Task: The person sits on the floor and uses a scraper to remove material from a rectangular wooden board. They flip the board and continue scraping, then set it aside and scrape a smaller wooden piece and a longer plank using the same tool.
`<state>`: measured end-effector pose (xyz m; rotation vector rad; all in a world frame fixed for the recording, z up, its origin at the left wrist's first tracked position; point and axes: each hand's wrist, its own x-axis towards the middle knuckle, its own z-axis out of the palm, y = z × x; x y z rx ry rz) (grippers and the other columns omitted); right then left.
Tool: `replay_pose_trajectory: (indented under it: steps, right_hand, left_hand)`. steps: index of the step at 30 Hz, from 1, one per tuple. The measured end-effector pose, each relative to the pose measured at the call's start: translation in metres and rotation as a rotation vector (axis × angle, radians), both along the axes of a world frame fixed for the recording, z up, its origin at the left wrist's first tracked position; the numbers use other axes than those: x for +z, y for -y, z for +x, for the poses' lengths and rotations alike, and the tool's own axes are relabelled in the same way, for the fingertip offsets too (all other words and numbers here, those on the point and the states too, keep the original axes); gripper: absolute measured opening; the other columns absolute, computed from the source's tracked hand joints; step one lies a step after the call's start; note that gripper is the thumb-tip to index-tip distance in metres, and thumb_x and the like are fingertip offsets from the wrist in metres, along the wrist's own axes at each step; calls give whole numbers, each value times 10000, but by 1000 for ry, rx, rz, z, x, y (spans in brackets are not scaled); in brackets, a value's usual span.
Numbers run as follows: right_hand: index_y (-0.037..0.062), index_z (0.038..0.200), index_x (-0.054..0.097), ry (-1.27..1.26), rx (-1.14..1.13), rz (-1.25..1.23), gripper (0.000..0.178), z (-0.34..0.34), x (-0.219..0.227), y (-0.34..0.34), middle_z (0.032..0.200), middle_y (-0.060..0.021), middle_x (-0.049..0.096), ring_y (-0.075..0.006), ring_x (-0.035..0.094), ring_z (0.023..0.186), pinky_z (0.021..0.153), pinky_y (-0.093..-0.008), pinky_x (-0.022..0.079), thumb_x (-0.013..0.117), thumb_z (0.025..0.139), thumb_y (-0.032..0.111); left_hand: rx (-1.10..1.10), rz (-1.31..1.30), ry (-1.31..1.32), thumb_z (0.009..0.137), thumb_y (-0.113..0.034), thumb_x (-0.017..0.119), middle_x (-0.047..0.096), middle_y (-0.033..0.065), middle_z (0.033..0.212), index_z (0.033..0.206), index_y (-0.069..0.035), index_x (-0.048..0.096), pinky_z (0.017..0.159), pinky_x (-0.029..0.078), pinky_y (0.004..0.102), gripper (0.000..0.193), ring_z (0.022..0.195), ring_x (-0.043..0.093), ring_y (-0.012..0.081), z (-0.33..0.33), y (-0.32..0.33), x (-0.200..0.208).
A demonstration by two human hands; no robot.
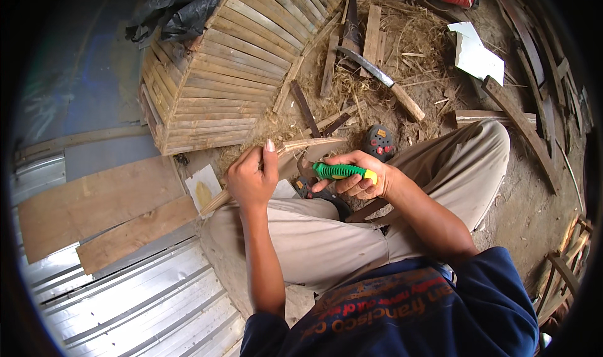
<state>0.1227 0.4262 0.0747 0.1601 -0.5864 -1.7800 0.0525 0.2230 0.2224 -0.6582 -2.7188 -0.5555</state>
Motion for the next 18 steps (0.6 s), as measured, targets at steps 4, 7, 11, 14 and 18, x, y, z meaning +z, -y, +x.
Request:
replay_pose_trajectory:
  steps: [4, 7, 11, 14, 18]
  right_hand:
    - [-130, 1335, 464, -114, -24, 90, 637, -4, 9, -7, 577, -24, 501, -110, 507, 356, 247, -257, 415, 449, 1061, 444]
    - [-125, 1314, 476, -100, -51, 81, 615, -5, 26, -18, 569, -19, 501, -109, 509, 359, 251, -254, 420, 479, 1052, 432]
    - [-61, 1157, 569, -179, -47, 356, 464, -9, 49, -27, 557, 5, 484, -88, 469, 355, 260, -217, 390, 571, 1016, 381]
    - [17, 1030, 594, -233, -40, 589, 297, -9, 63, -27, 563, 19, 480, -75, 458, 360, 268, -198, 347, 638, 966, 304]
    - [80, 945, 571, -363, -159, 789, 200, -1, 73, -21, 591, 22, 498, -66, 464, 390, 297, -212, 332, 687, 890, 234]
  left_hand:
    - [7, 24, -26, 926, -259, 651, 609, 102, 630, 677, -51, 637, 497, 429, 393, 324, 520, 564, 325, -2, 1, -2]
    - [15, 11, -13, 930, -261, 641, 617, 103, 641, 679, -53, 638, 503, 435, 397, 326, 532, 574, 331, -2, 2, -2]
    - [0, -12, -11, 937, -261, 627, 631, 110, 657, 693, -52, 649, 508, 444, 402, 322, 544, 588, 339, -3, 1, 0]
    - [-4, -16, -5, 940, -259, 622, 637, 115, 664, 704, -52, 655, 511, 449, 403, 315, 551, 595, 343, -4, 0, 2]
    - [0, -20, 2, 942, -259, 616, 642, 116, 672, 711, -52, 659, 516, 453, 404, 314, 564, 603, 347, -4, -1, 3]
